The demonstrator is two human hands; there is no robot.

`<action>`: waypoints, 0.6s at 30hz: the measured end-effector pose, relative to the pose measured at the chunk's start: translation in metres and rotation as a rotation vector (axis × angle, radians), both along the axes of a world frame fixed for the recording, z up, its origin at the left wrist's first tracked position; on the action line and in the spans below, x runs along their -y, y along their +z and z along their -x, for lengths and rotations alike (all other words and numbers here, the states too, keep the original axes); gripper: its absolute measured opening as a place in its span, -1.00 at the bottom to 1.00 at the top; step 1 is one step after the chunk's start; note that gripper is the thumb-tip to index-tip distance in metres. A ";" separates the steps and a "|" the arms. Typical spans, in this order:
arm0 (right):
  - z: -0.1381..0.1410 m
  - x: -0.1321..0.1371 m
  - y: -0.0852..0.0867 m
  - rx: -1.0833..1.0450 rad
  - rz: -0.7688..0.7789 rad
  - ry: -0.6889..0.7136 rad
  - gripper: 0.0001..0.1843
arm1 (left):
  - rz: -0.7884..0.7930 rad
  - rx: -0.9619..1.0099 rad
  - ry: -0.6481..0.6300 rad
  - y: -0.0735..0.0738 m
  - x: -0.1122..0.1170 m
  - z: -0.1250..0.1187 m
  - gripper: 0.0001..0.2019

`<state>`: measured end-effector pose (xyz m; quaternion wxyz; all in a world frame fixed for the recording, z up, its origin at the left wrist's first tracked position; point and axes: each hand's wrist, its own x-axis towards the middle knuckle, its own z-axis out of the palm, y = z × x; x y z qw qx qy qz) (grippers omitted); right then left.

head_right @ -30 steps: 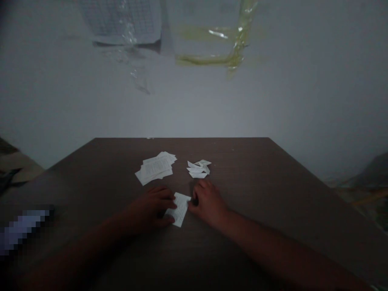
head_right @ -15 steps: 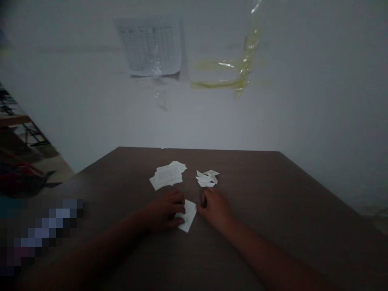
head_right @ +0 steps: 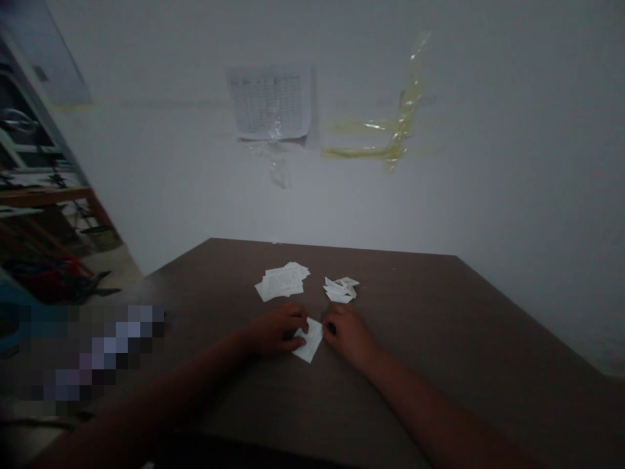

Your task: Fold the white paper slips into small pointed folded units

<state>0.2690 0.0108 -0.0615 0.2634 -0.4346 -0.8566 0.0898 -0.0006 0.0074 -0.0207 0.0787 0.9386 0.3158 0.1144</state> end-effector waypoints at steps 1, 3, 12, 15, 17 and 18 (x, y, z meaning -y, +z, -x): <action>-0.001 0.000 0.000 0.001 -0.001 0.005 -0.85 | -0.001 0.007 0.004 0.000 0.001 0.000 -0.83; -0.001 -0.001 0.001 0.003 -0.003 0.013 -0.85 | -0.004 0.017 0.005 0.000 0.001 0.000 -0.83; 0.001 0.000 0.009 -0.007 0.003 0.036 -0.84 | -0.011 0.004 -0.007 -0.006 -0.008 0.003 -0.81; 0.001 0.003 0.012 -0.007 0.021 0.029 -0.90 | -0.009 0.003 -0.013 -0.007 -0.010 0.003 -0.80; 0.001 0.006 0.014 -0.011 0.031 0.025 -0.91 | -0.008 0.006 -0.011 -0.009 -0.011 0.003 -0.72; 0.001 0.008 0.015 -0.013 0.036 0.026 -0.87 | -0.007 0.006 -0.011 -0.009 -0.012 0.003 -0.66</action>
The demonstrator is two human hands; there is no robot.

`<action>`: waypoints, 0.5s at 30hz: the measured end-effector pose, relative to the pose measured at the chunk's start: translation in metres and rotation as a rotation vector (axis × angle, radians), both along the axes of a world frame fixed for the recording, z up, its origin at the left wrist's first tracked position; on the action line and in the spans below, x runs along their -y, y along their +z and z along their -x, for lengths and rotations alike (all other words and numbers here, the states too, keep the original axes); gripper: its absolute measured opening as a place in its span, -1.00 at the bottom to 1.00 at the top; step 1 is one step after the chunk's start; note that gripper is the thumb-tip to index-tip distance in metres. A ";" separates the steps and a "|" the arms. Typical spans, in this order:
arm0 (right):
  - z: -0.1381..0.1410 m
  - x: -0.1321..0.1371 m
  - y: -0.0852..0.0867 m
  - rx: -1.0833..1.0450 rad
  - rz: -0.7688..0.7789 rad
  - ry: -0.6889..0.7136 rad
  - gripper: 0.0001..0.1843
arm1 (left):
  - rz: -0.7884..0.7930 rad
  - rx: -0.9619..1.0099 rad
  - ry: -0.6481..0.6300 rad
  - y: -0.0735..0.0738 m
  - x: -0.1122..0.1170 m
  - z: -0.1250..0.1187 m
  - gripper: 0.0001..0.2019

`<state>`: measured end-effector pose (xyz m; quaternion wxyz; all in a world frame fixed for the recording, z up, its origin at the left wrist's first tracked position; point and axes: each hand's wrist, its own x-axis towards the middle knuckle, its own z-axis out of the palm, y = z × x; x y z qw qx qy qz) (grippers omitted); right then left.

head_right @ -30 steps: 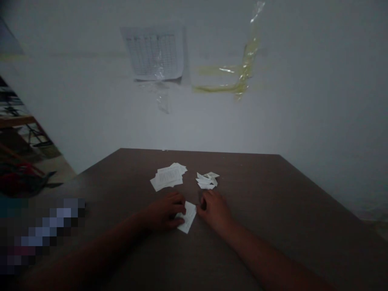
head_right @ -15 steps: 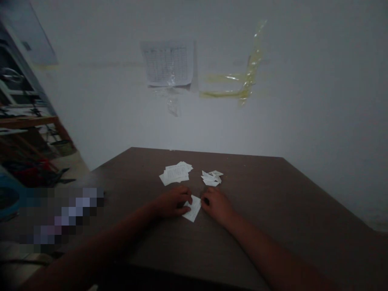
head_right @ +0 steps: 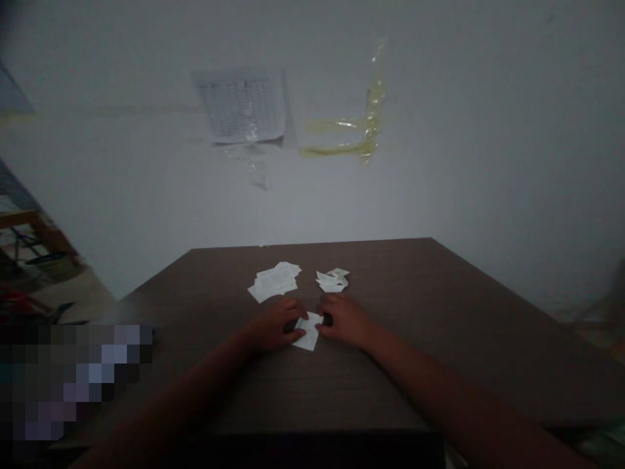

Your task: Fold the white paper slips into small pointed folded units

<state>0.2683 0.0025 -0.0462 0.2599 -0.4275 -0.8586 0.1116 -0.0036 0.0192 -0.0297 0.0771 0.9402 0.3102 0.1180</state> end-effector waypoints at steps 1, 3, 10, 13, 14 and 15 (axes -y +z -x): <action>0.000 0.002 0.001 -0.003 0.005 0.001 -0.82 | 0.000 0.000 0.000 0.000 -0.001 0.000 -0.60; 0.000 0.003 0.003 -0.012 0.016 -0.007 -0.74 | 0.002 0.001 -0.006 -0.001 -0.001 0.001 -0.53; -0.005 -0.010 0.003 -0.029 0.056 -0.148 -0.78 | 0.004 0.015 -0.028 -0.001 0.000 0.002 -0.59; -0.005 -0.014 0.001 -0.033 0.061 -0.200 -0.80 | -0.004 0.012 -0.018 0.000 0.001 0.000 -0.59; -0.005 -0.014 0.000 -0.035 0.059 -0.214 -0.81 | -0.007 0.008 -0.013 0.000 0.002 0.000 -0.58; -0.004 -0.015 -0.001 -0.037 0.057 -0.227 -0.82 | -0.011 0.005 -0.007 0.000 0.002 -0.001 -0.58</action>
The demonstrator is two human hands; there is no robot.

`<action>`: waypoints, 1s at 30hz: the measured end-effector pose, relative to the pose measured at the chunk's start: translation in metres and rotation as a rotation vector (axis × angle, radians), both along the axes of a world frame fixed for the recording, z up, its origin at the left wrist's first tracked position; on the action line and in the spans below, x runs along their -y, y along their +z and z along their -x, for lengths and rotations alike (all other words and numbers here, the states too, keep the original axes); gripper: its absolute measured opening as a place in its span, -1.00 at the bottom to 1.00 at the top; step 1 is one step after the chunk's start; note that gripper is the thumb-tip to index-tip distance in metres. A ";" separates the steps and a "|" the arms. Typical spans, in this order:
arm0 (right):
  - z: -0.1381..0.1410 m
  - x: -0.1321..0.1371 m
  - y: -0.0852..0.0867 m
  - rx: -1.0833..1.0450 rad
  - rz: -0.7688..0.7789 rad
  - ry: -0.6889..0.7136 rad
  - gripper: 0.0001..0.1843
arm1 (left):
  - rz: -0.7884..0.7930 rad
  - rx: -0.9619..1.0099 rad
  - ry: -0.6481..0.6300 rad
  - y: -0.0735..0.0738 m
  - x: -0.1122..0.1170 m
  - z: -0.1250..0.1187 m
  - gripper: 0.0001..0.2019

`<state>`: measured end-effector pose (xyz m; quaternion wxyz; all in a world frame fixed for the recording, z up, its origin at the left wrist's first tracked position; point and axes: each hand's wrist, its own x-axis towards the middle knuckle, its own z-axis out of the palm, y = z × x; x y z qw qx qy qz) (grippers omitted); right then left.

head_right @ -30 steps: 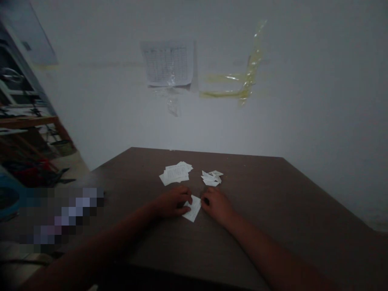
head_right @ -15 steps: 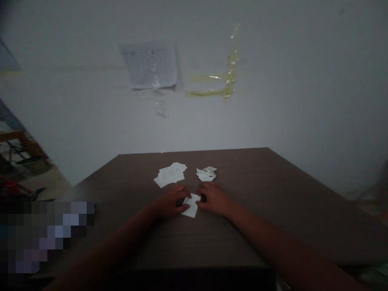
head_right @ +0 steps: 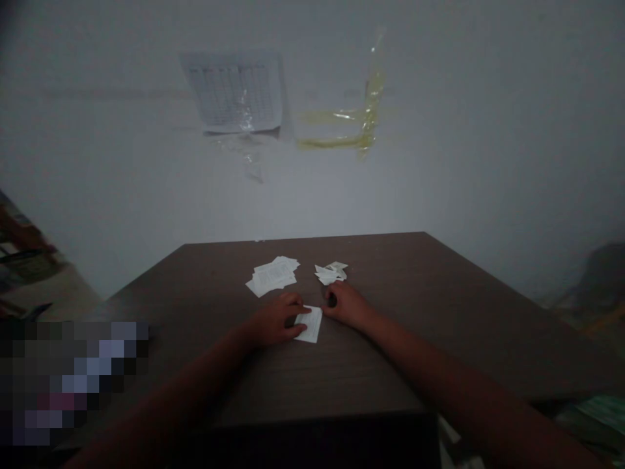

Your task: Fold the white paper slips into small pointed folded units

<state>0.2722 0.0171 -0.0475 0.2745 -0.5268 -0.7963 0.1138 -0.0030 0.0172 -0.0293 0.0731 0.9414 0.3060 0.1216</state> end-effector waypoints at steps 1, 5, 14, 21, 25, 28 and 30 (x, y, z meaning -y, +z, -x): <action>0.001 0.000 -0.001 -0.001 -0.002 -0.013 -0.83 | -0.004 -0.004 0.006 0.000 0.000 0.000 -0.58; 0.005 -0.003 -0.003 -0.007 -0.006 -0.056 -0.86 | -0.014 -0.022 0.017 0.001 0.002 -0.001 -0.59; 0.002 0.006 -0.001 0.000 -0.021 0.021 -0.78 | -0.052 -0.055 0.044 0.005 0.006 -0.001 -0.59; 0.008 -0.005 -0.005 0.003 -0.026 -0.071 -0.85 | -0.070 -0.055 0.058 0.009 0.011 -0.002 -0.61; 0.008 0.001 -0.003 0.015 -0.032 -0.045 -0.82 | -0.070 -0.053 0.061 0.008 0.010 -0.002 -0.62; 0.006 0.012 0.002 0.026 -0.028 0.063 -0.77 | -0.070 -0.048 0.060 0.008 0.010 -0.002 -0.61; 0.005 0.019 0.008 0.034 -0.030 0.146 -0.73 | -0.070 -0.045 0.057 0.007 0.011 -0.002 -0.60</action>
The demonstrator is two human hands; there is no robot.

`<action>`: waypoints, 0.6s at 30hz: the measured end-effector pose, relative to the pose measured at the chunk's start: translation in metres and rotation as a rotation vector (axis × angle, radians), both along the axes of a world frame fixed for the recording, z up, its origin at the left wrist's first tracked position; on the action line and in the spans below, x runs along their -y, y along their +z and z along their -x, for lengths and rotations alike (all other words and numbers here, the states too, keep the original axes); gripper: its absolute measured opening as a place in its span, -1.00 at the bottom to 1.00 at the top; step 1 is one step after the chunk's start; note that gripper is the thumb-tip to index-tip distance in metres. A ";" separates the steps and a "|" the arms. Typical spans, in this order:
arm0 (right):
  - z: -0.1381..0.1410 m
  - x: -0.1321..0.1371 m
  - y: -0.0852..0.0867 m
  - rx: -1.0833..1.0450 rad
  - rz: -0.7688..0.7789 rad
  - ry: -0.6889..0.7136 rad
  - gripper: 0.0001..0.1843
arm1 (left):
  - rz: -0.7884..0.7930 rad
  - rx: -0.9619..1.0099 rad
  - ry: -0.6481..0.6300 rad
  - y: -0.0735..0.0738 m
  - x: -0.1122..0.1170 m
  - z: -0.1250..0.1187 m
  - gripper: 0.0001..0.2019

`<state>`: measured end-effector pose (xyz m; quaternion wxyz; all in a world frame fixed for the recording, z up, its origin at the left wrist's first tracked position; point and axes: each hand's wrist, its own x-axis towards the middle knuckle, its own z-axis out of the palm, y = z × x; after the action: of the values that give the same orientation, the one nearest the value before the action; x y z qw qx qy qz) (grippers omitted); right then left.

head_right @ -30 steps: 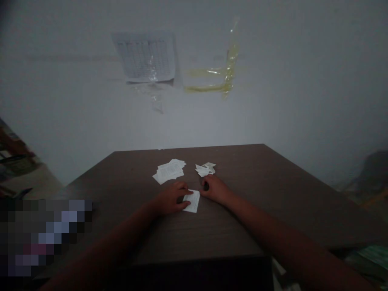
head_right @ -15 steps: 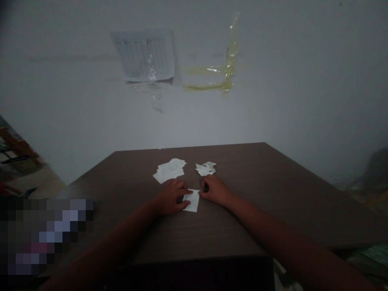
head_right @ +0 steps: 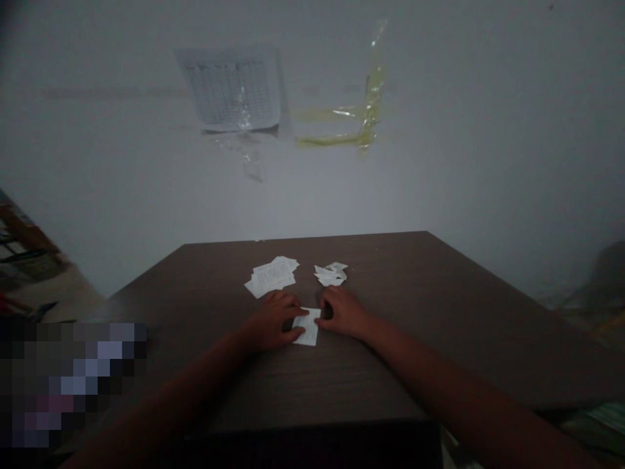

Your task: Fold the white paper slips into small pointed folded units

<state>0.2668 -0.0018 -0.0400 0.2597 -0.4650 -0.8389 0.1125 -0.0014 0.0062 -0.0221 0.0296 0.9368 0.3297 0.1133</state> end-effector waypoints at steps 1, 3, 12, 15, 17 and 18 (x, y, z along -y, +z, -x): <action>0.000 0.003 0.002 0.007 -0.002 0.040 -0.71 | -0.002 0.002 -0.001 0.000 0.000 0.000 -0.60; 0.001 0.009 0.005 0.024 -0.010 0.113 -0.70 | -0.009 0.005 0.000 -0.002 0.001 0.001 -0.61; 0.001 0.009 -0.005 0.034 0.012 0.282 -0.57 | -0.029 0.022 0.005 -0.007 0.000 0.003 -0.57; 0.001 0.010 -0.006 0.035 0.013 0.318 -0.52 | -0.028 0.031 0.002 -0.007 0.000 0.003 -0.58; 0.001 0.010 -0.006 0.022 0.022 0.328 -0.52 | -0.032 0.037 -0.001 -0.007 0.000 0.003 -0.58; 0.001 0.010 -0.007 0.013 0.027 0.323 -0.53 | -0.036 0.042 -0.004 -0.007 0.000 0.003 -0.58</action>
<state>0.2658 -0.0120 -0.0472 0.2265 -0.3281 -0.9028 0.1610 -0.0043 0.0059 -0.0293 0.0201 0.9352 0.3252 0.1387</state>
